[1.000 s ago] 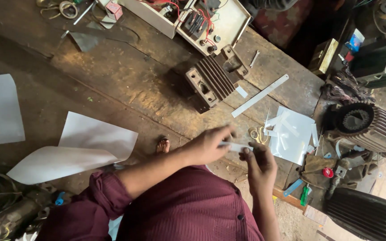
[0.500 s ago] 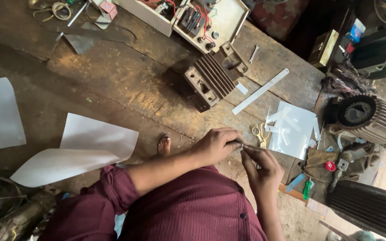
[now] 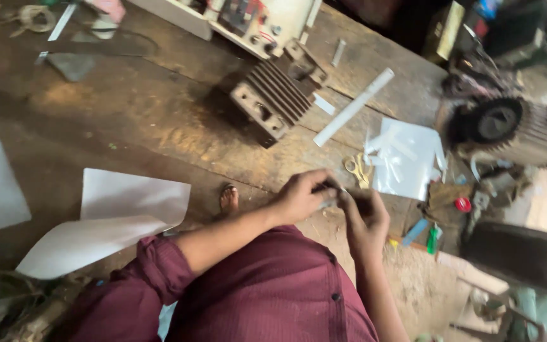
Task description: The person cuts small rectangular pieces of white insulating material using scissors and inserts them into the slots of a motor housing. The person repeatedly cuts, folds, and places the pieces into the housing's grooves.
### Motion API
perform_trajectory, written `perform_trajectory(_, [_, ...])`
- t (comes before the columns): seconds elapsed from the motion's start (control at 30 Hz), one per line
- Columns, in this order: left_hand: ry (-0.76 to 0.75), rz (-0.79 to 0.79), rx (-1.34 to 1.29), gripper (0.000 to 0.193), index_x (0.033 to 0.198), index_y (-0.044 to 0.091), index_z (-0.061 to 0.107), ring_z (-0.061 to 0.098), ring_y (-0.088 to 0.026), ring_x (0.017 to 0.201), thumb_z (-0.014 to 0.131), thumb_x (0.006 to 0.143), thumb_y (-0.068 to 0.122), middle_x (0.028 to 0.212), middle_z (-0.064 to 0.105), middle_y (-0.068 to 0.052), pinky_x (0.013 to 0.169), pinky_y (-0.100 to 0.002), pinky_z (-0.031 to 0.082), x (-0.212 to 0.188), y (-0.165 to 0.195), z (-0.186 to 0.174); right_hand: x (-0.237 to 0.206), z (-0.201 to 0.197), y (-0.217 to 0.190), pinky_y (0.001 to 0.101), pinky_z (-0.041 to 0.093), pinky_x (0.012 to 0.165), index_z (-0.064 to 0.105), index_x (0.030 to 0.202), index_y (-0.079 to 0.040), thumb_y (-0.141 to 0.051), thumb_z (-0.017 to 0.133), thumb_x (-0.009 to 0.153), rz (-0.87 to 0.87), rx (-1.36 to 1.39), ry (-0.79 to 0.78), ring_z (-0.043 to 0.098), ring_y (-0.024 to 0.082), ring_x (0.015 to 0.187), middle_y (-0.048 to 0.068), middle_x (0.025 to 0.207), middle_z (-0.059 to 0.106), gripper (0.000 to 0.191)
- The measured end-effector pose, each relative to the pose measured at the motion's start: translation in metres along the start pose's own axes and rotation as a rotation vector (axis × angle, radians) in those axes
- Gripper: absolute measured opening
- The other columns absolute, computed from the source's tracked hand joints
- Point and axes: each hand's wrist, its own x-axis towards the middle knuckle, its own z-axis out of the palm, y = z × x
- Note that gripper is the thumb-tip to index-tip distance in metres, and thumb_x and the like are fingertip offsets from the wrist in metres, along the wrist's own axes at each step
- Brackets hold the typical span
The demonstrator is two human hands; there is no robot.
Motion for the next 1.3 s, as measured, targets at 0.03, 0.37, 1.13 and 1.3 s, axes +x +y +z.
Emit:
perform_trajectory(0.03, [-0.001, 0.010, -0.021, 0.014, 0.109, 0.005, 0.067, 0.072, -0.018, 0.094, 0.069, 0.095, 0.010, 0.100, 0.074, -0.010, 0.083, -0.031, 0.057, 0.000, 0.000, 0.003, 0.000, -0.002, 0.004, 0.0244, 0.054, 0.079, 0.067, 0.106, 0.005, 0.000, 0.067, 0.099, 0.031, 0.032, -0.009, 0.066, 0.009, 0.086, 0.005, 0.095, 0.071, 0.008])
perform_trajectory(0.37, [-0.022, 0.241, 0.300, 0.020, 0.101, -0.002, 0.067, 0.069, -0.036, 0.094, 0.074, 0.094, 0.015, 0.100, 0.069, -0.017, 0.082, -0.041, 0.055, 0.013, 0.004, 0.014, -0.012, -0.028, 0.011, 0.0246, 0.056, 0.087, 0.068, 0.107, 0.003, 0.003, 0.070, 0.095, 0.062, -0.038, 0.033, 0.067, 0.009, 0.096, 0.002, 0.101, 0.071, 0.013])
perform_trajectory(1.13, [-0.145, 0.520, 1.255, 0.036, 0.119, 0.003, 0.069, 0.052, -0.035, 0.126, 0.058, 0.088, 0.015, 0.123, 0.060, -0.013, 0.102, -0.044, 0.046, 0.043, -0.128, 0.056, 0.072, -0.037, 0.105, 0.0546, 0.050, 0.079, 0.059, 0.108, -0.003, -0.029, 0.067, 0.095, 0.050, -0.886, -0.051, 0.064, 0.048, 0.094, 0.026, 0.099, 0.068, 0.029])
perform_trajectory(1.3, [-0.180, 0.434, 1.271, 0.037, 0.125, 0.003, 0.066, 0.049, -0.037, 0.132, 0.056, 0.092, 0.016, 0.130, 0.060, -0.014, 0.107, -0.047, 0.044, 0.043, -0.135, 0.060, 0.087, -0.037, 0.104, 0.0538, 0.052, 0.079, 0.064, 0.106, -0.009, -0.030, 0.062, 0.097, 0.094, -0.934, -0.115, 0.066, 0.046, 0.095, 0.022, 0.102, 0.071, 0.023])
